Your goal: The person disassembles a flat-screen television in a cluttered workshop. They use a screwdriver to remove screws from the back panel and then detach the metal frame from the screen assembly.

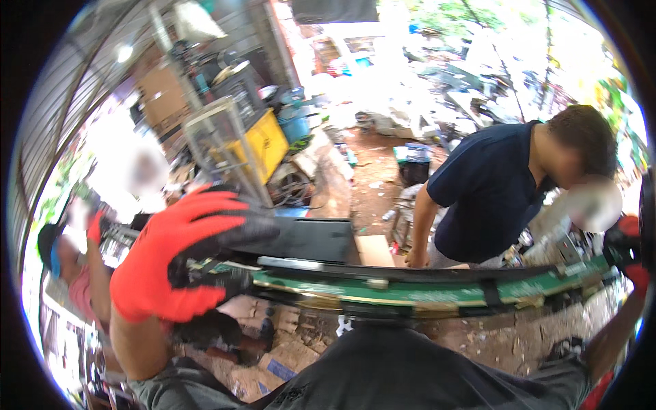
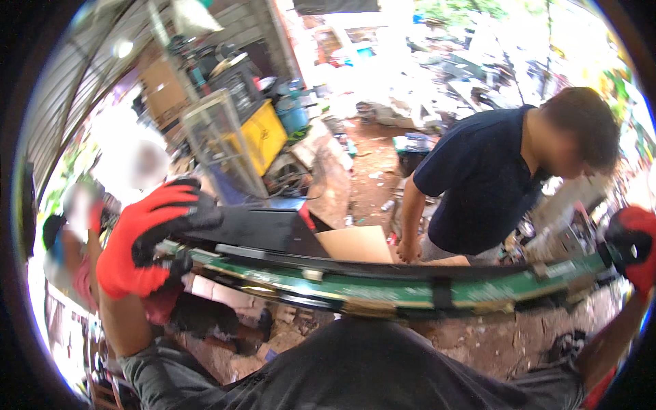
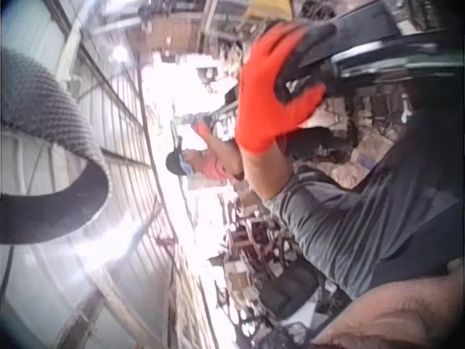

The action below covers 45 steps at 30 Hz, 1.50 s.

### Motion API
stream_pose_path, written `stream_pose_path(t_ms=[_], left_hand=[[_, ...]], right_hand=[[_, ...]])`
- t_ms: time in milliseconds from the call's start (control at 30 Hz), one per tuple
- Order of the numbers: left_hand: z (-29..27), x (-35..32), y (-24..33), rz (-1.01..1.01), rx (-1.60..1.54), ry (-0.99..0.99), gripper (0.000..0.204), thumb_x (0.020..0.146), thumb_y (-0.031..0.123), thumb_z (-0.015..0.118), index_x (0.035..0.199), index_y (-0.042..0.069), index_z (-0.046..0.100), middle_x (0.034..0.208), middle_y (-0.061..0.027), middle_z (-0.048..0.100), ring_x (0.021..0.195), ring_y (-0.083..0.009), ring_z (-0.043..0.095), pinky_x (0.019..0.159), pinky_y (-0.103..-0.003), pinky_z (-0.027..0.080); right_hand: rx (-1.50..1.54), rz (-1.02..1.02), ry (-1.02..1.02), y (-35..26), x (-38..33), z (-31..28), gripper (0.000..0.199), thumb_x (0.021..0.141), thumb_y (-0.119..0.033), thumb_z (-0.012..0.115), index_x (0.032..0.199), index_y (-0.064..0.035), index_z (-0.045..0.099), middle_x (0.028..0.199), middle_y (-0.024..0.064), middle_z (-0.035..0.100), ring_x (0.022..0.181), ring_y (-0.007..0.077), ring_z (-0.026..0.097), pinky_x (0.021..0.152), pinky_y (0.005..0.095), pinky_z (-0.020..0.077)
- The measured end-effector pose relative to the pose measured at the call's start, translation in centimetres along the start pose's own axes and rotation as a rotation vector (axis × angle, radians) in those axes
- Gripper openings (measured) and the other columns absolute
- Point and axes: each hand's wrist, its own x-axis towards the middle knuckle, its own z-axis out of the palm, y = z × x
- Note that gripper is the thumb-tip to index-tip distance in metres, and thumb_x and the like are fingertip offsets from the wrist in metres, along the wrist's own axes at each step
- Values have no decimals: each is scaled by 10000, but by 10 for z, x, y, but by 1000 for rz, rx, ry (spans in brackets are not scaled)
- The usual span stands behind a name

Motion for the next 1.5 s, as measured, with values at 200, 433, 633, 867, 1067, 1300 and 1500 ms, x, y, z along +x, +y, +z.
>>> stream_pose_path(t_ms=[200, 433, 633, 867, 1067, 1300, 1500], left_hand=[[13, 60, 44, 179, -75, -156, 662, 720, 241, 788, 1333, 46, 633, 1290, -192, 651, 1201, -388, 612, 1092, -504, 426], [35, 94, 64, 287, -155, -313, 590, 821, 118, 676, 1395, 39, 564, 1294, -200, 616, 1200, -413, 575, 1053, -478, 438], [35, 103, 71, 298, -198, -410, 621, 861, 161, 724, 1439, 38, 534, 1340, -223, 595, 1245, -402, 568, 1062, -449, 455], [37, 110, 92, 163, -238, -466, 538, 902, 124, 670, 1418, 33, 554, 1292, -211, 631, 1197, -384, 611, 1025, -424, 479], [45, 108, 88, 216, -208, -434, 509, 899, 94, 617, 1401, 27, 569, 1222, -226, 668, 1146, -388, 644, 1000, -416, 492], [43, 101, 87, 194, -170, -410, 526, 876, 48, 575, 1401, 33, 574, 1203, -224, 672, 1141, -379, 649, 991, -412, 495], [47, 110, 83, 155, -217, -455, 505, 865, 14, 550, 1367, 27, 608, 1118, -216, 698, 1035, -352, 691, 915, -389, 529]], right_hand=[[-65, -33, 60, 32, -17, 5, 618, 540, -98, 788, 1137, -37, 645, 1226, 155, 611, 1161, 308, 607, 1011, 414, 464], [90, 52, 61, 12, -4, -13, 695, 557, -35, 790, 1232, -38, 626, 1186, 110, 666, 1138, 248, 646, 1014, 385, 498], [-40, 102, 119, -48, 3, -31, 650, 547, -67, 828, 1181, -66, 685, 1126, 111, 674, 1086, 293, 650, 982, 401, 510], [-36, 290, -385, -102, 52, -44, 445, 705, -189, 815, 1132, -72, 762, 1056, 112, 745, 968, 201, 699, 881, 350, 555], [66, 453, -461, -112, 60, -68, 380, 792, -200, 796, 1146, -66, 770, 1009, 75, 774, 878, 141, 702, 754, 305, 563], [76, 311, -678, -117, 78, -27, 345, 907, -294, 719, 1168, -71, 746, 919, 36, 751, 750, 103, 660, 646, 276, 532], [49, 105, -670, -153, 95, 16, 367, 898, -390, 738, 1045, -54, 738, 870, 95, 738, 833, 206, 696, 765, 357, 524]])
